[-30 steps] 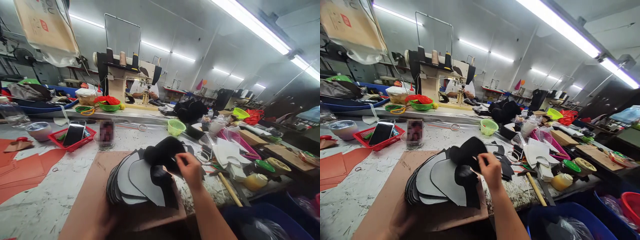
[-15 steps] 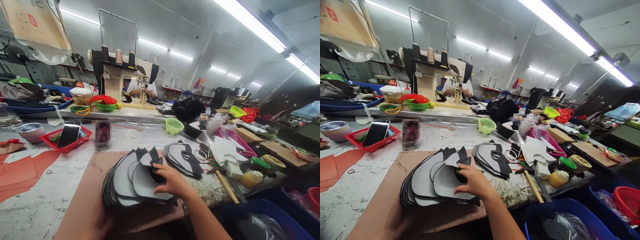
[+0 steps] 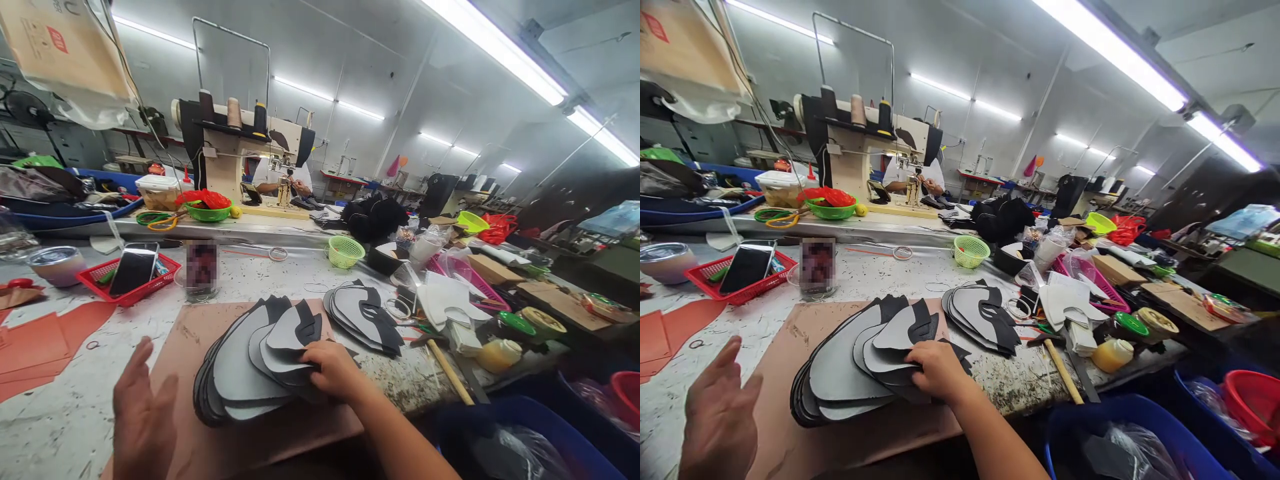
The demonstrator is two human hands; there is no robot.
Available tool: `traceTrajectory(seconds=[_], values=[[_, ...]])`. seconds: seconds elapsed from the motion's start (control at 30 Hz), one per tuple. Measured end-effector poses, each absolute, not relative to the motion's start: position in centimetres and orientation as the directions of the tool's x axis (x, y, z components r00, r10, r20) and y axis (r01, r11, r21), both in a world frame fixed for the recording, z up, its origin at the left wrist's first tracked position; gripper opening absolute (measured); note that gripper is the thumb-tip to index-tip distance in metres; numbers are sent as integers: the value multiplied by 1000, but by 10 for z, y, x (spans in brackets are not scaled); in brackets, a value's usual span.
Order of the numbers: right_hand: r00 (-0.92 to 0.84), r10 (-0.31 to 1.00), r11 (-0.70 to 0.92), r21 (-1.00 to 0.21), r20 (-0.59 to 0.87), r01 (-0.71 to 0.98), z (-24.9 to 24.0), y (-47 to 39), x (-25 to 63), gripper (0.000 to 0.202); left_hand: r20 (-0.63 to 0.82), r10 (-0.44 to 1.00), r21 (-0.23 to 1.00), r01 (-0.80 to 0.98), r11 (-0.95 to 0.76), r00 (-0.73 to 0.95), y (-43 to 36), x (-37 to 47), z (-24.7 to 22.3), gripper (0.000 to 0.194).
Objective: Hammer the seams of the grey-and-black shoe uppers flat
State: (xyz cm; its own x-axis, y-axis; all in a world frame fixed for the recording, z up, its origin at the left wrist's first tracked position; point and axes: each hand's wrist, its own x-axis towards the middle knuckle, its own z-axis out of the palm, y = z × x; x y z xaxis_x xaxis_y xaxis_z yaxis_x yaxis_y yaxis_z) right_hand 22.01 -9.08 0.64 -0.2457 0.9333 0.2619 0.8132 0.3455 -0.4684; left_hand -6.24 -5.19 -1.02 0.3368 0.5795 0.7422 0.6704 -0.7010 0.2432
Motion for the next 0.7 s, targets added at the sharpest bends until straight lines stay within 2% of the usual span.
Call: traceTrajectory(seconds=[0.03, 0.13, 0.17, 0.2, 0.27, 0.33, 0.4, 0.43, 0.5, 0.57, 0.6, 0.63, 0.7], values=[[-221, 929, 345, -481, 296, 806, 4, -91, 218, 27, 753, 531, 207, 626, -752, 388, -53, -56, -2, 64], [-115, 916, 338, -585, 384, 737, 3, -90, 214, 16, 648, 232, -109, 390, -914, 726, -54, -23, 13, 51], [-72, 912, 332, -622, 404, 709, 4, -89, 214, 15, 643, 170, -166, 353, -921, 747, -54, -11, 14, 44], [-25, 908, 320, -656, 418, 684, 5, -88, 216, 15, 661, 151, -175, 347, -921, 735, -54, -2, 13, 37], [84, 905, 275, -723, 418, 634, 9, -87, 221, 20, 721, 197, -104, 384, -918, 665, -53, 10, 9, 30], [204, 894, 218, -787, 398, 577, 15, -86, 231, 26, 704, 249, -58, 403, -913, 665, -51, 13, 5, 31], [335, 842, 174, -799, 424, 575, 24, -88, 247, 31, 674, 249, -91, 413, -906, 696, -49, 12, 2, 38], [404, 779, 157, -773, 479, 615, 31, -89, 257, 33, 661, 231, -124, 408, -905, 714, -47, 11, 1, 40], [500, 565, 101, -657, 656, 747, 45, -90, 281, 34, 648, 210, -169, 407, -898, 732, -45, 9, -4, 40], [474, 327, 11, -505, 818, 863, 55, -90, 307, 32, 635, 223, -180, 423, -888, 739, -42, 8, -10, 35], [425, 263, -32, -433, 866, 901, 58, -88, 319, 31, 627, 240, -174, 434, -884, 741, -41, 8, -14, 34], [375, 258, -72, -369, 890, 927, 58, -85, 330, 31, 619, 259, -166, 446, -879, 741, -40, 7, -17, 35], [291, 441, -125, -263, 849, 957, 49, -78, 346, 33, 600, 294, -152, 467, -871, 744, -40, 6, -22, 39]])
